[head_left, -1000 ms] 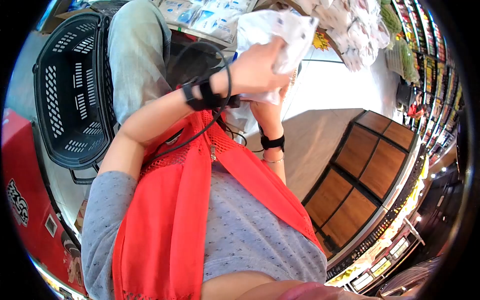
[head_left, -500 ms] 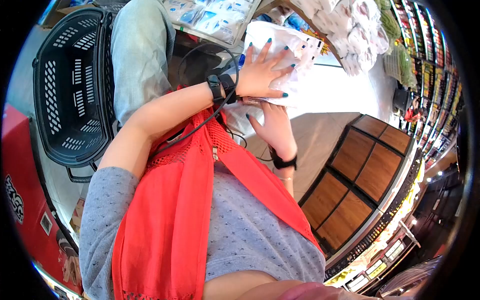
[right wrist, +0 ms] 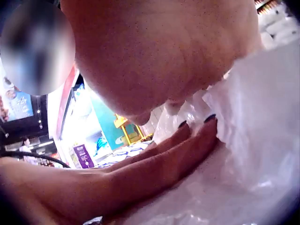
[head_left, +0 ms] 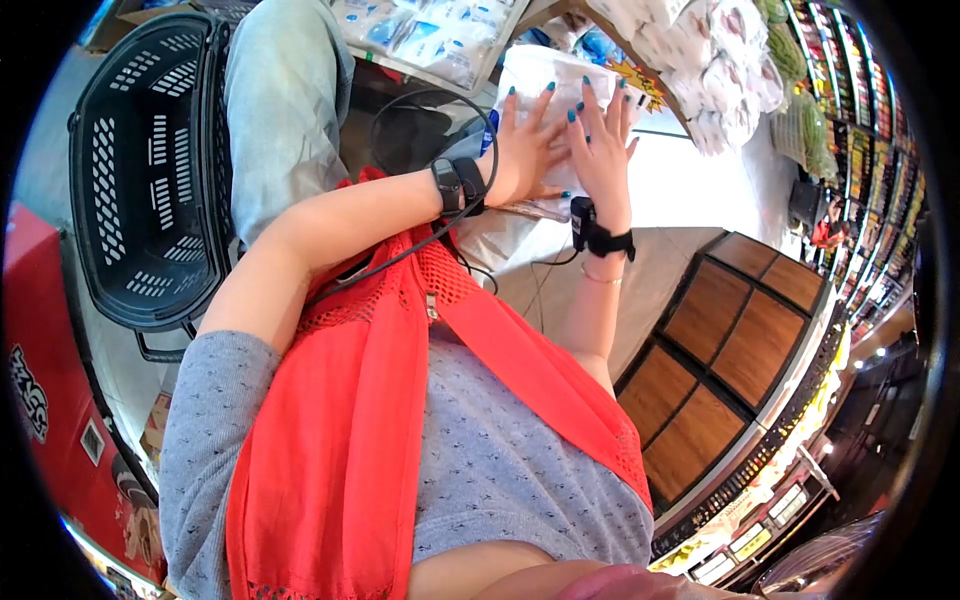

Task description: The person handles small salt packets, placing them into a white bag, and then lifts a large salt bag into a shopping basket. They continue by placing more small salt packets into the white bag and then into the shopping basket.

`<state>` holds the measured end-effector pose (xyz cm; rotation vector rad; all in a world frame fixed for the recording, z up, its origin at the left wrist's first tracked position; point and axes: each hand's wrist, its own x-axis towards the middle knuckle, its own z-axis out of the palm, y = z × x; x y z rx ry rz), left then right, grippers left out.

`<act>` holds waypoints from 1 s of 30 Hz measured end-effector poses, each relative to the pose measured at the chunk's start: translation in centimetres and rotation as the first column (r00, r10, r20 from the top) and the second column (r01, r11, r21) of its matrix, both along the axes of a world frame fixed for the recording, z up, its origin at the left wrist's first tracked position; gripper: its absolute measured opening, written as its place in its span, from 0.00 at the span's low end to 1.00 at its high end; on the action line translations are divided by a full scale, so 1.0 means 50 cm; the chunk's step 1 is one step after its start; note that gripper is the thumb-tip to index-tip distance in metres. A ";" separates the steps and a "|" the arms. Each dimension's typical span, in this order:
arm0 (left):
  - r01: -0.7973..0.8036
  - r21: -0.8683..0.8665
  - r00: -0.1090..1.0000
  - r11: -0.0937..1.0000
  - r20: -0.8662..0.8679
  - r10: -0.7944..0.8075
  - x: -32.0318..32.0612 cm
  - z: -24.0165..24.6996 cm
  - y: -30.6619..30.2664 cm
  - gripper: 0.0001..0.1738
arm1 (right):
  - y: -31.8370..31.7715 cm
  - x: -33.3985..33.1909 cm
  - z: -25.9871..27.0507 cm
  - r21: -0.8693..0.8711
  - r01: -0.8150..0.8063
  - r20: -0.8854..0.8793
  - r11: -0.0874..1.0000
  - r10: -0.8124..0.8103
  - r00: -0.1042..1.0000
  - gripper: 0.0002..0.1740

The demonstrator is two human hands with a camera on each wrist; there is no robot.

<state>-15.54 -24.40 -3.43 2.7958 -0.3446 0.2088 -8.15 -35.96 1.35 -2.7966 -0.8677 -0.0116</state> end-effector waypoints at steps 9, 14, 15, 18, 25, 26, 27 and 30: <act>0.202 -0.306 0.976 0.930 0.136 -0.168 -0.037 -0.049 0.055 0.36 | -0.035 0.085 -0.072 0.032 -0.077 -0.166 0.997 0.081 0.983 0.32; -0.255 -0.516 0.962 0.818 -0.218 0.163 -0.052 -0.073 0.058 0.63 | -0.059 0.106 -0.099 0.084 -0.083 -0.218 0.993 0.100 0.971 0.31; -0.260 -0.625 0.964 0.736 -0.210 0.163 -0.045 -0.095 0.058 0.64 | -0.056 0.095 -0.083 0.101 -0.063 -0.239 0.993 0.086 0.967 0.32; -0.307 -0.902 0.940 0.303 -0.337 -0.052 -0.038 -0.091 0.077 0.62 | -0.055 0.076 -0.074 0.161 0.011 -0.231 0.987 0.027 0.972 0.33; -0.513 -0.852 0.771 -0.101 -0.406 -0.491 -0.016 -0.025 0.135 0.27 | -0.061 0.037 -0.052 0.523 0.107 -0.244 0.846 0.029 0.969 0.34; -0.567 -0.821 0.699 -0.067 -0.436 -0.567 -0.017 -0.014 0.135 0.30 | -0.059 0.029 -0.044 0.588 0.150 -0.282 0.795 0.028 0.959 0.34; -0.594 -0.789 0.610 0.158 -0.569 -0.551 -0.019 0.032 0.137 0.34 | -0.047 0.018 -0.031 0.569 0.188 -0.230 0.801 -0.065 0.971 0.37; -0.394 -0.917 0.812 0.059 -0.377 -0.446 -0.039 0.010 0.098 0.32 | -0.037 0.019 -0.031 0.749 0.189 -0.201 0.635 -0.055 0.978 0.40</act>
